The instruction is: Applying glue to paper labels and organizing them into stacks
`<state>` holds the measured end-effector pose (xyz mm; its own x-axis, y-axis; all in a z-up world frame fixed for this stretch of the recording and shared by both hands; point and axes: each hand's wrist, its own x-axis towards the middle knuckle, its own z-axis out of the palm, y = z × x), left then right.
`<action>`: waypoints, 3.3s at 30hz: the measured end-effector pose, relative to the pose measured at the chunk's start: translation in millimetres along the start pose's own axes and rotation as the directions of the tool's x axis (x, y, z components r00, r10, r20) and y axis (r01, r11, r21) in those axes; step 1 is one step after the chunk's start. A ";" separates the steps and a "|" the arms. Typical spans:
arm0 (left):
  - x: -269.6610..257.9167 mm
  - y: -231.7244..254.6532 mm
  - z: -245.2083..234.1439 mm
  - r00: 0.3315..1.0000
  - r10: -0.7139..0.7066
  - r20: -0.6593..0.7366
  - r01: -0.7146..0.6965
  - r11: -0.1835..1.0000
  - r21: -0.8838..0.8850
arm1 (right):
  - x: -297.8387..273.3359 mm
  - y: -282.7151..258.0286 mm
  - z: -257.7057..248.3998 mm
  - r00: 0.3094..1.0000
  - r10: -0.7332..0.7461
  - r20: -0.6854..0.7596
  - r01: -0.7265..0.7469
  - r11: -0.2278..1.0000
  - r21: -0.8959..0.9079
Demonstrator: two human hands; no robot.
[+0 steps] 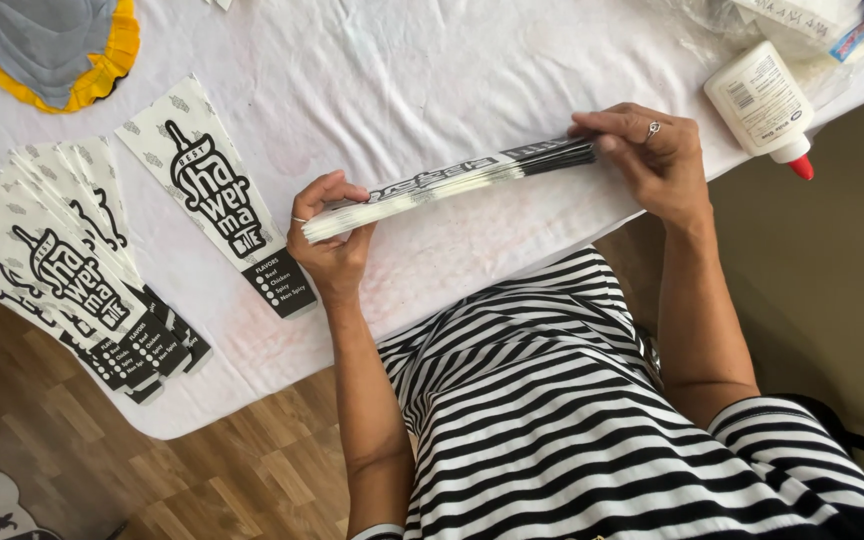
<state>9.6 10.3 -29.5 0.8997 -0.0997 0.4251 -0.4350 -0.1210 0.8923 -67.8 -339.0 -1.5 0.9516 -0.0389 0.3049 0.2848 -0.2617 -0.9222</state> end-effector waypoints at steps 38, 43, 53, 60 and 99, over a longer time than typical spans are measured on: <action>-3.0 166.8 -0.9 0.998 0.052 0.036 -0.060 0.952 0.300 | -34.3 -108.3 16.7 0.994 -0.007 -0.111 -0.014 0.982 -0.188; 10.0 242.2 28.5 0.881 0.276 0.384 -0.415 0.840 0.348 | -10.9 -183.6 34.1 0.951 -0.189 0.245 0.226 0.965 -0.132; -17.3 223.6 20.1 0.901 0.311 0.304 -0.212 0.924 -0.317 | 32.9 -213.6 39.2 0.651 -0.514 0.559 0.328 0.854 0.403; 0.3 231.4 9.2 0.980 0.168 0.108 -0.144 0.969 -0.200 | 51.4 -216.6 38.3 0.720 -0.443 0.534 0.411 0.893 0.186; 47.0 132.0 -43.0 1.000 -0.008 0.025 0.010 0.996 -0.094 | 134.8 -93.2 10.7 0.875 0.134 0.465 0.085 0.903 -0.421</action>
<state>-3.9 32.1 114.8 0.9017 -0.1237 0.4143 -0.4206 -0.0286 0.9068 35.2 -309.5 123.0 0.9247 0.3793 0.0323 0.2894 -0.6455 -0.7068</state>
